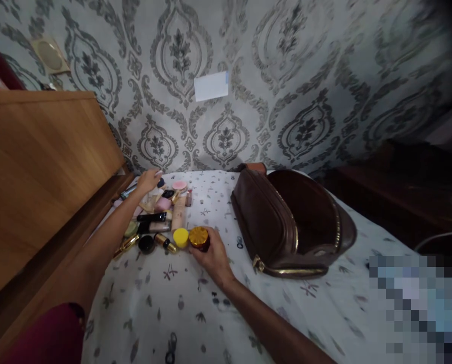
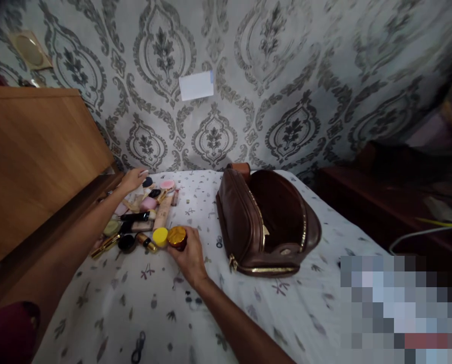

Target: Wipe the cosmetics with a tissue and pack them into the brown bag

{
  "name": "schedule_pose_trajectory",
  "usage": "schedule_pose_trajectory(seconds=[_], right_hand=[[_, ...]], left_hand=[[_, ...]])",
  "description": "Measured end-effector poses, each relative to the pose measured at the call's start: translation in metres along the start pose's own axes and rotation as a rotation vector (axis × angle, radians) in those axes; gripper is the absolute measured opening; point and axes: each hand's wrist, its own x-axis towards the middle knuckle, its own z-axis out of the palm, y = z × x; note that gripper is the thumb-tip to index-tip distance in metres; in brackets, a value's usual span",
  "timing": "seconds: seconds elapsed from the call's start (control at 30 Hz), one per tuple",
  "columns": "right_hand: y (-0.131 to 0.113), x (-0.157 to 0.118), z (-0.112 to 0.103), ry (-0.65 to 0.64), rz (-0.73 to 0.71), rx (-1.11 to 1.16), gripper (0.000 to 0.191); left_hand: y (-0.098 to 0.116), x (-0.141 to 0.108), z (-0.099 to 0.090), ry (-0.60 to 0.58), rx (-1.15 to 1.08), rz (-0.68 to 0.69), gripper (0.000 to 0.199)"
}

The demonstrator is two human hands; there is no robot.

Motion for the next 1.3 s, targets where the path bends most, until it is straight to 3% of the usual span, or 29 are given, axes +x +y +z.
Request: schedule_pose_trajectory(seconds=[0.1,0.2,0.3,0.33,0.4,0.5,0.57,0.67,0.77,0.9,1.03,1.13,1.2,1.3], right_hand=[[0.003,0.001,0.0,-0.004,-0.011,0.022,0.046],[0.002,0.001,0.001,-0.027,0.006,0.071,0.049],[-0.003,0.0,0.003,-0.041,-0.005,0.063,0.045],[-0.005,-0.001,0.003,-0.04,-0.023,0.051,0.04],[-0.007,-0.006,0.003,-0.031,-0.056,0.007,0.027],[-0.011,-0.017,-0.002,-0.037,-0.069,-0.093,0.02],[-0.014,-0.025,-0.008,-0.054,-0.106,-0.118,0.028],[-0.019,-0.035,-0.016,-0.07,-0.177,-0.008,0.045],[-0.022,-0.039,-0.02,-0.079,-0.133,0.148,0.051],[-0.024,-0.038,-0.02,-0.108,0.042,0.354,0.053],[-0.027,-0.036,-0.024,-0.077,0.146,0.49,0.059],[-0.03,-0.037,-0.028,-0.071,0.192,0.574,0.052],[-0.033,-0.038,-0.03,-0.112,0.224,0.633,0.047],[-0.04,-0.04,-0.033,-0.233,0.264,0.709,0.046]], left_hand=[[0.029,-0.039,-0.01,0.087,-0.131,0.087,0.044],[0.067,-0.099,-0.015,0.095,-0.251,0.227,0.045],[0.105,-0.16,-0.008,0.103,-0.432,0.51,0.037],[0.116,-0.176,-0.004,0.106,-0.422,0.545,0.035],[0.13,-0.193,0.006,0.077,-0.416,0.487,0.035],[0.135,-0.193,0.018,-0.082,-0.667,0.29,0.034],[0.131,-0.185,0.023,-0.178,-0.875,0.21,0.031],[0.126,-0.181,0.027,-0.21,-1.008,0.173,0.036],[0.128,-0.192,0.031,-0.223,-1.169,0.084,0.044],[0.137,-0.217,0.037,-0.137,-1.395,-0.053,0.058],[0.145,-0.236,0.043,0.045,-1.243,0.043,0.062],[0.147,-0.24,0.047,0.124,-1.144,0.146,0.059],[0.146,-0.239,0.048,0.17,-1.102,0.178,0.059],[0.14,-0.235,0.047,0.167,-1.115,0.118,0.063]])
